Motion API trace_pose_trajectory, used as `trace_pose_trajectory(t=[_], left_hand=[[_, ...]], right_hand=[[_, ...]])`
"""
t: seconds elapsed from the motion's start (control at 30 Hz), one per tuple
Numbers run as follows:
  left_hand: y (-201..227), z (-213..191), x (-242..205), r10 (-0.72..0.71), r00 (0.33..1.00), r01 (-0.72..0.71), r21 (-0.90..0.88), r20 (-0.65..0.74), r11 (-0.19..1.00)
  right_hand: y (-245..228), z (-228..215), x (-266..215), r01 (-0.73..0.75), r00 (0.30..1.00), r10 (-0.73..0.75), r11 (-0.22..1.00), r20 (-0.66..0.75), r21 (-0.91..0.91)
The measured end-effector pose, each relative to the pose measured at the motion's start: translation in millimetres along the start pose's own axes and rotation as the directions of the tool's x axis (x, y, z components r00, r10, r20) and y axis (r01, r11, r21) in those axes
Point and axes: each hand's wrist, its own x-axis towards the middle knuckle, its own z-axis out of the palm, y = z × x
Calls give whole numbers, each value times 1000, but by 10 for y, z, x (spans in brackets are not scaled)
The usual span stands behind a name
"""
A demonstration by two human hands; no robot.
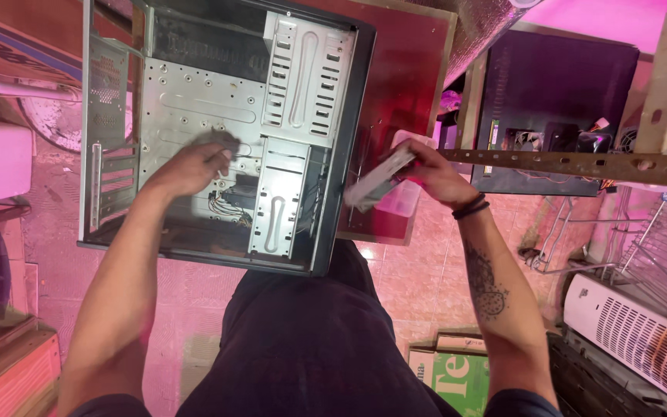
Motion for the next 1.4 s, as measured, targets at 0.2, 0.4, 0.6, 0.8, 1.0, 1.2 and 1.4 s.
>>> trace_pose_trajectory(t=[0.2,0.4,0.6,0.8,1.0,1.2,1.4], left_hand=[[-720,-109,-328,-99,964,179,326,-247,928],[-706,-264,-905,-93,860,190,147,-502,971],[-367,-417,-892,-413,695,-217,-719,-588,660],[-220,-261,-568,-391,775,-494,-862,-497,115],[-102,-15,-339,-213,748,-661,-736,-629,-148],[16,329,-457,350,684,-56,432,-640,900],[53,553,-496,281,879,207,840,-385,501]], right_hand=[[744,67,-208,294,858,144,650,-493,701],[498,471,-527,203,626,163,911,-763,360],[467,356,-533,-28,734,407,818,-543,575],[608,201,-458,37,865,322,726,-386,687],[538,388,-685,157,835,196,812,-515,563],[705,516,-948,188,905,8,888,-424,419],[538,681,-1000,68,993,-29,936,-116,346]])
